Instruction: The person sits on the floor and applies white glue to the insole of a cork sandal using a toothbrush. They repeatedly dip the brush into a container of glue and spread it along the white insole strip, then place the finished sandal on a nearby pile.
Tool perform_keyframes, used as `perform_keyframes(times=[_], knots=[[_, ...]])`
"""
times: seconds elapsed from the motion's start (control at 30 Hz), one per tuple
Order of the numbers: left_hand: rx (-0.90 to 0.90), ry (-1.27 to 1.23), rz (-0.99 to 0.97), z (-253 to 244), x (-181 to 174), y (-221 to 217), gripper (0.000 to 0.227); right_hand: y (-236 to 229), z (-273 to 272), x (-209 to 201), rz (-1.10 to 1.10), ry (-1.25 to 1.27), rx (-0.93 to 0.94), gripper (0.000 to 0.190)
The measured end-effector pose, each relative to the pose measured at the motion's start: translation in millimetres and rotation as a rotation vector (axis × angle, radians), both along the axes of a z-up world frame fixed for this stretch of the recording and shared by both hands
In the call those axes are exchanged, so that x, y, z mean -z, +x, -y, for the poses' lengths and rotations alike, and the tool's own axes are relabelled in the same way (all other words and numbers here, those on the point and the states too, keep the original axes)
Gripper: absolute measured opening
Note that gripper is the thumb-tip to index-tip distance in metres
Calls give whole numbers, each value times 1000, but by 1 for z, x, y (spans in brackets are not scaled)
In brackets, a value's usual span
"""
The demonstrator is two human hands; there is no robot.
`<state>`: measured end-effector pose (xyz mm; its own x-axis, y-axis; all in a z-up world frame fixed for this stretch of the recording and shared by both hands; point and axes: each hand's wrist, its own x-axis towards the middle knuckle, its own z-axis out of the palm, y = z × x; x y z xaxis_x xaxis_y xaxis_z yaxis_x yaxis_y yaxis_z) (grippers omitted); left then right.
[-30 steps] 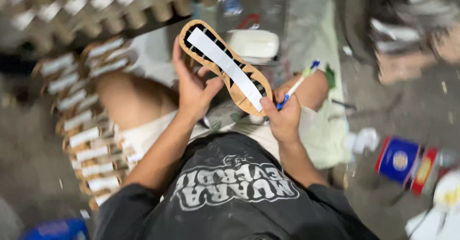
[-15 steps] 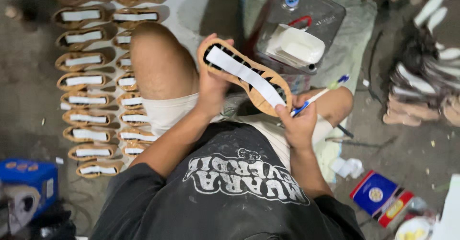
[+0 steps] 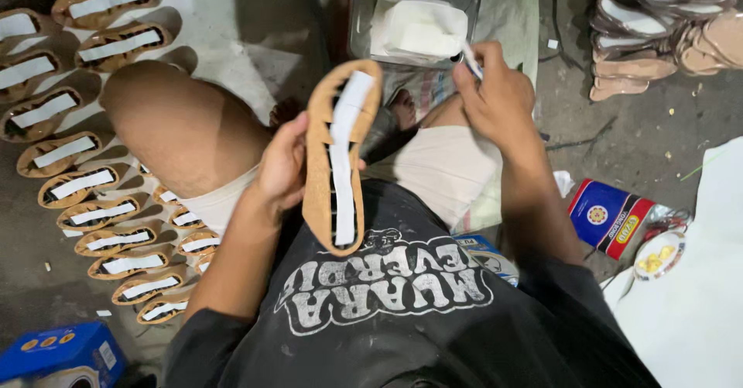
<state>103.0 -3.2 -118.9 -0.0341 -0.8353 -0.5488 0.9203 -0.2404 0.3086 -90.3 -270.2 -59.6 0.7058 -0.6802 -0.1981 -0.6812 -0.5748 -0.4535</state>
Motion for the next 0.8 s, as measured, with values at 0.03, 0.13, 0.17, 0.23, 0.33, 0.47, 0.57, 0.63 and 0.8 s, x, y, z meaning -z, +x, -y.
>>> perform_keyframes(times=[0.03,0.13,0.17,0.23,0.33,0.47,0.57,0.63,0.8], knots=[[-74,27,13,-4,-2,-4,71,1,5,7,-24,-68,-14,29],[-219,-10,-1,-3,-6,-10,76,10,20,36,35,-314,-151,24],[-255,-38,-15,0,-7,-12,77,14,25,47,77,-398,-213,24],[-290,0,52,4,-6,-17,79,24,33,69,21,-439,-222,23],[-328,25,129,12,-5,-19,81,42,45,88,-54,-532,-308,18],[-362,-14,193,12,-7,-18,78,34,52,73,-127,-482,-322,20],[-439,74,177,13,-6,-15,72,3,43,39,56,-444,-244,18],[-502,94,185,14,-4,-10,66,-13,36,17,-38,-433,-267,18],[-399,82,503,13,-11,7,60,-36,24,-28,38,-21,-123,18]])
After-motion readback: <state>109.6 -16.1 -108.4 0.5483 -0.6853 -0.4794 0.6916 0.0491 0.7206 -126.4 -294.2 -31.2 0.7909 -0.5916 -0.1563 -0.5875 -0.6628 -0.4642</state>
